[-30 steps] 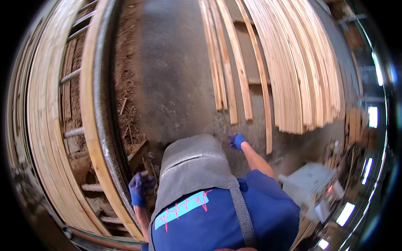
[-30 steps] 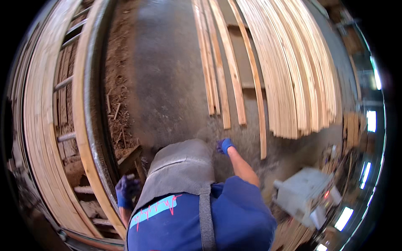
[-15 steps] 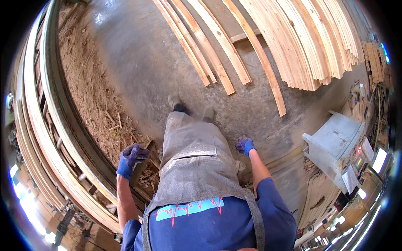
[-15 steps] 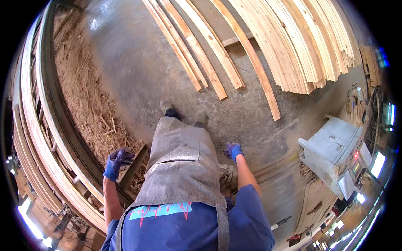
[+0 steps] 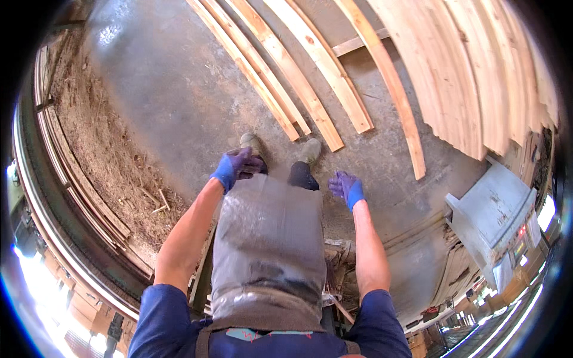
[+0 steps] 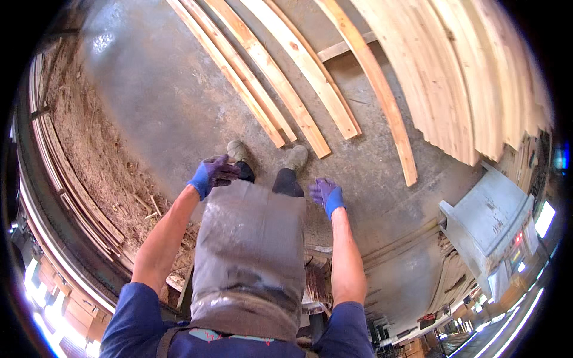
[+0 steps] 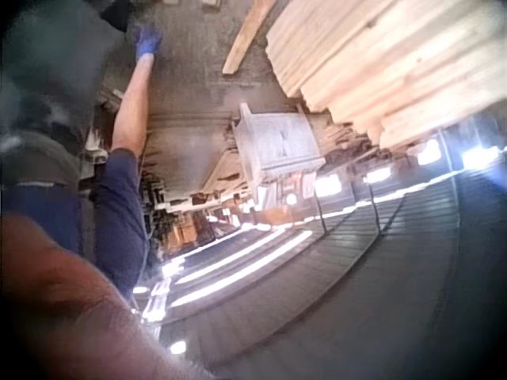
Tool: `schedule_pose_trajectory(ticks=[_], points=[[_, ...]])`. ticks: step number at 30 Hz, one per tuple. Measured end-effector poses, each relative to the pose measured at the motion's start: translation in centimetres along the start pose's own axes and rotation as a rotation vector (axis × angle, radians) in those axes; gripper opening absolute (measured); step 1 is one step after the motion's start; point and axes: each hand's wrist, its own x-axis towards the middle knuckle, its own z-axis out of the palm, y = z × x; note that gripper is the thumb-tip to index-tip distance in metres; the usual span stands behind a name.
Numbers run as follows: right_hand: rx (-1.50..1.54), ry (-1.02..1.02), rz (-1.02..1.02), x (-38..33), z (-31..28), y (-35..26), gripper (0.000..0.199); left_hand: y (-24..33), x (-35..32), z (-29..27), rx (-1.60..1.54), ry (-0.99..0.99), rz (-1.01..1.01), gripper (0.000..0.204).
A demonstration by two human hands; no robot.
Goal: The person arranges long wooden planks onto a large curved metal frame in a workshop. They use a metal block to smooth or press the planks into place and occasionally measure the assembly with a tape measure. The person works systematically along the frame, picking up planks from a nearby pile and fitting them into the structure.
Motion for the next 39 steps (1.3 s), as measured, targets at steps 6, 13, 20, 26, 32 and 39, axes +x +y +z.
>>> schedule_pose_trajectory(ticks=[6, 13, 20, 26, 32, 39], points=[[0.110, -0.045, -0.017, 20.5, 4.9, -2.2, 0.037, -2.5, 19.2, 2.5, -0.072, 0.096, -0.142, 0.040], [0.174, 0.017, 0.036, 35.1, 9.8, -0.4, 0.042, -4.2, 34.0, 3.2, 0.050, 0.191, -0.136, 0.057], [0.266, 0.094, -0.199, 35.9, 13.3, -0.9, 0.039, -2.7, 40.2, 3.1, 0.300, 0.266, -0.126, 0.065], [0.247, 0.060, -0.326, 36.7, 14.6, -1.8, 0.043, -2.0, 40.6, 5.7, 0.402, 0.327, 0.015, 0.061], [0.171, 0.120, -0.335, 39.5, 14.5, 0.6, 0.037, -2.2, 41.0, 4.7, 0.279, 0.390, 0.037, 0.055], [0.147, -0.169, -0.153, 33.3, 16.0, -3.8, 0.030, -4.7, 41.5, 1.0, 0.126, 0.235, 0.106, 0.061]])
